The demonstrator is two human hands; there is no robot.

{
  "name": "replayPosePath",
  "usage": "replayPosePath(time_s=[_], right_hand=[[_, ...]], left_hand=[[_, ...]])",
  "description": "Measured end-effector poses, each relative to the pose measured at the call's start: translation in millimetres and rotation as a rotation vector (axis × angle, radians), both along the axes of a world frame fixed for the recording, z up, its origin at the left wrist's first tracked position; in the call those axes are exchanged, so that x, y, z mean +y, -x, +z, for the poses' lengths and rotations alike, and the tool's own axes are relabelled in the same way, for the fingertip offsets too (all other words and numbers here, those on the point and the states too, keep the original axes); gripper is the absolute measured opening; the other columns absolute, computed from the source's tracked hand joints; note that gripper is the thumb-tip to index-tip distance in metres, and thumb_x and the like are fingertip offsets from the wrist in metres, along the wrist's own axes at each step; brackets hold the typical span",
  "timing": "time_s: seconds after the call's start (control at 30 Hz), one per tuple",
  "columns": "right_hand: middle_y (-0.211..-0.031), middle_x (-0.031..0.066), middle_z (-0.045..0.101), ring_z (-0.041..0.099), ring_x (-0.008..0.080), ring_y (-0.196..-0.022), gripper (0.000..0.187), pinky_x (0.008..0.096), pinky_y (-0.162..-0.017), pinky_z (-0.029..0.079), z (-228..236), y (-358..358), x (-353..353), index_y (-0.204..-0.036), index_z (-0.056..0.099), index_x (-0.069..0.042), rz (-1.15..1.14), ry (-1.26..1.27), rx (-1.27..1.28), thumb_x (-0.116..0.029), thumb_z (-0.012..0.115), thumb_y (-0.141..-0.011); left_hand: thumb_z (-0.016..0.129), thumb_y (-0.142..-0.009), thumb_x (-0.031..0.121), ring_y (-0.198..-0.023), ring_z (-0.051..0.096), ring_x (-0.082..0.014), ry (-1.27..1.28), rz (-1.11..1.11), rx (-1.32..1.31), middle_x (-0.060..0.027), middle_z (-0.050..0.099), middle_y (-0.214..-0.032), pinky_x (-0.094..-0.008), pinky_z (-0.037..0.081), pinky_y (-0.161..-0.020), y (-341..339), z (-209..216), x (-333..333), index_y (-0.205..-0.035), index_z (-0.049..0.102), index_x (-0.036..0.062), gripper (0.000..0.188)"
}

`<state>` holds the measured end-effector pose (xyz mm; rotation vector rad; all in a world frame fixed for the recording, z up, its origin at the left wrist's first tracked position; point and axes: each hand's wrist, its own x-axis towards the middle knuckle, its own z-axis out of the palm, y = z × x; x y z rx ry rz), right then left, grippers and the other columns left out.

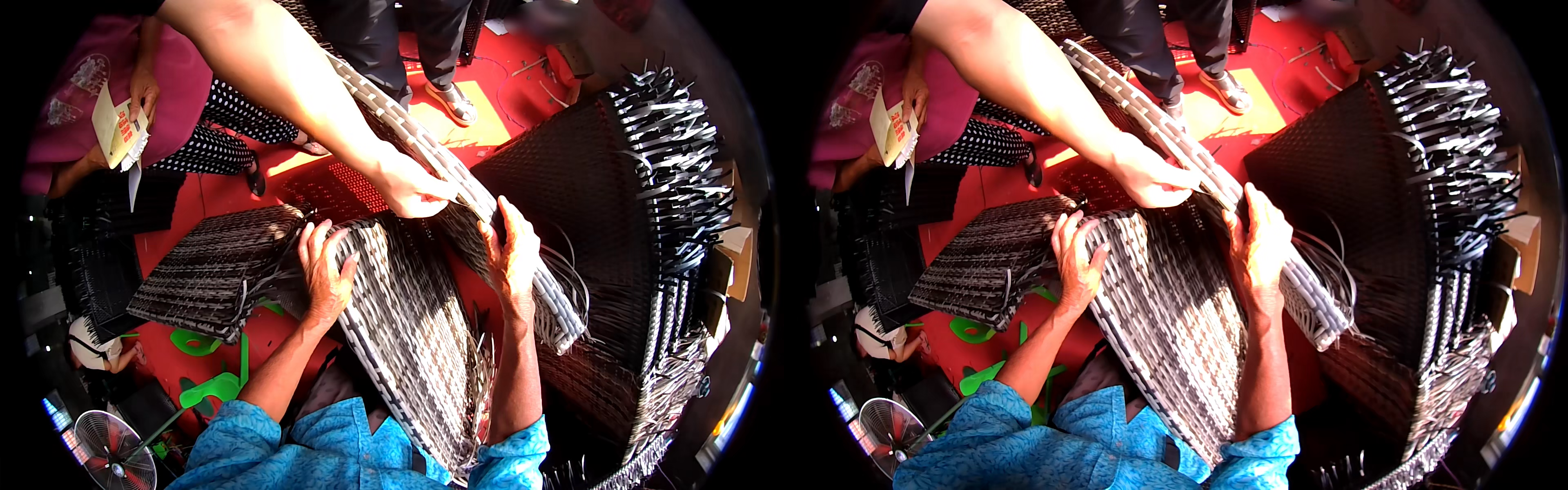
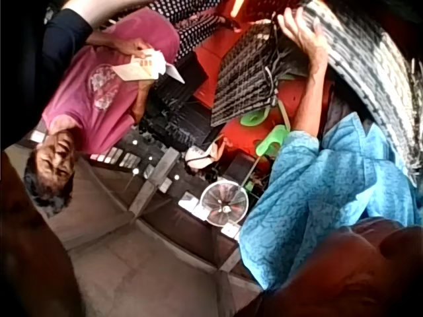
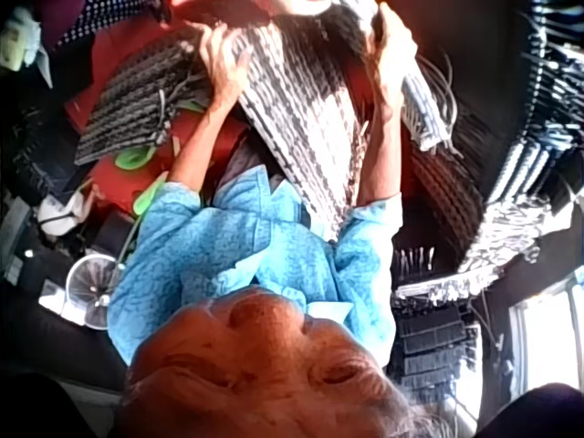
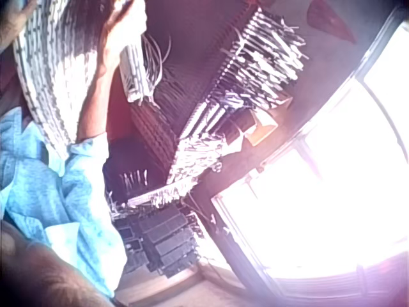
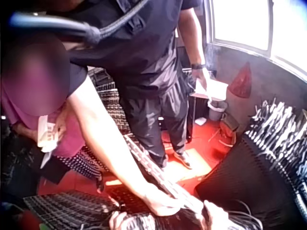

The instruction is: The person organizes and stacks large woven furniture panels by hand, working with another person to lift, rotate, and place panels into sorted piles on the floor.

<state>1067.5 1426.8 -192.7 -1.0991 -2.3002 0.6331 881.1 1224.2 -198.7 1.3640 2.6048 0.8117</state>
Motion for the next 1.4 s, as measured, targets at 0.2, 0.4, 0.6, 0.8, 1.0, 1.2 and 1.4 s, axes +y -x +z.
replayPosePath(time_s=[0.2, 0.4, 0.6, 0.8, 1.0, 1.2, 1.4], right_hand=[[-0.106, 0.0166, 0.058, 0.056, 0.0304, -0.094, 0.045, 0.0371, -0.084, 0.044, -5.6, -1.0, -3.1, -0.117, 0.052, -0.003, 0.015, -0.018, 0.003, -0.019, 0.067, -0.077], [-0.103, 0.0144, 0.058, 0.055, 0.0298, -0.091, 0.048, 0.0387, -0.081, 0.043, -5.3, 3.2, -12.9, -0.116, 0.051, -0.003, 0.068, -0.061, 0.050, -0.012, 0.069, -0.073], [-0.105, 0.0153, 0.057, 0.054, 0.0304, -0.092, 0.052, 0.0387, -0.082, 0.042, -4.2, 3.3, -11.2, -0.118, 0.049, -0.002, 0.118, -0.041, 0.089, -0.008, 0.068, -0.070], [-0.114, 0.0113, 0.055, 0.053, 0.0258, -0.101, 0.059, 0.0390, -0.091, 0.037, 8.7, -13.4, -3.5, -0.126, 0.045, -0.010, 0.154, -0.001, -0.263, -0.029, 0.068, -0.075], [-0.109, 0.0071, 0.058, 0.056, 0.0223, -0.092, 0.063, 0.0382, -0.085, 0.039, 0.6, -35.9, -28.7, -0.125, 0.047, -0.013, 0.176, -0.179, -0.445, -0.050, 0.057, -0.074], [-0.109, 0.0084, 0.056, 0.056, 0.0237, -0.089, 0.060, 0.0364, -0.075, 0.045, -5.4, -32.3, -20.3, -0.125, 0.047, -0.017, 0.025, -0.196, -0.453, -0.048, 0.058, -0.075], [-0.103, 0.0109, 0.056, 0.055, 0.0267, -0.089, 0.052, 0.0370, -0.074, 0.044, -14.4, -50.1, 38.1, -0.122, 0.048, -0.010, 0.002, -0.162, -0.290, -0.037, 0.059, -0.080]], left_hand=[[0.063, -0.074, 0.016, -0.121, 0.029, -0.0341, 0.000, 0.004, 0.012, -0.0150, 0.042, -0.124, -0.0451, 0.020, -0.102, 1.8, -5.7, -2.3, -0.110, 0.053, 0.0044, 0.039], [0.063, -0.074, 0.016, -0.121, 0.030, -0.0344, -0.021, -0.003, 0.013, -0.0151, 0.042, -0.124, -0.0453, 0.020, -0.102, 3.4, -5.0, -3.7, -0.110, 0.053, 0.0042, 0.039], [0.063, -0.074, 0.015, -0.121, 0.030, -0.0343, -0.009, -0.004, 0.020, -0.0145, 0.043, -0.124, -0.0448, 0.020, -0.102, 4.9, -5.6, -7.1, -0.109, 0.053, 0.0042, 0.038], [0.064, -0.073, 0.015, -0.121, 0.029, -0.0341, -0.029, 0.000, 0.003, -0.0140, 0.043, -0.123, -0.0449, 0.020, -0.102, 1.3, -8.6, -5.0, -0.108, 0.054, 0.0050, 0.037], [0.064, -0.074, 0.015, -0.122, 0.029, -0.0342, -0.045, 0.007, 0.000, -0.0138, 0.043, -0.123, -0.0450, 0.020, -0.102, 6.6, -10.1, -8.8, -0.108, 0.055, 0.0058, 0.037], [0.063, -0.073, 0.016, -0.121, 0.029, -0.0345, -0.061, 0.001, 0.004, -0.0136, 0.043, -0.123, -0.0451, 0.020, -0.102, 10.3, -9.8, -8.7, -0.108, 0.055, 0.0059, 0.037], [0.062, -0.074, 0.016, -0.122, 0.029, -0.0342, -0.094, -0.012, -0.018, -0.0133, 0.044, -0.123, -0.0450, 0.019, -0.103, 8.0, -15.5, -6.6, -0.108, 0.055, 0.0055, 0.036]])
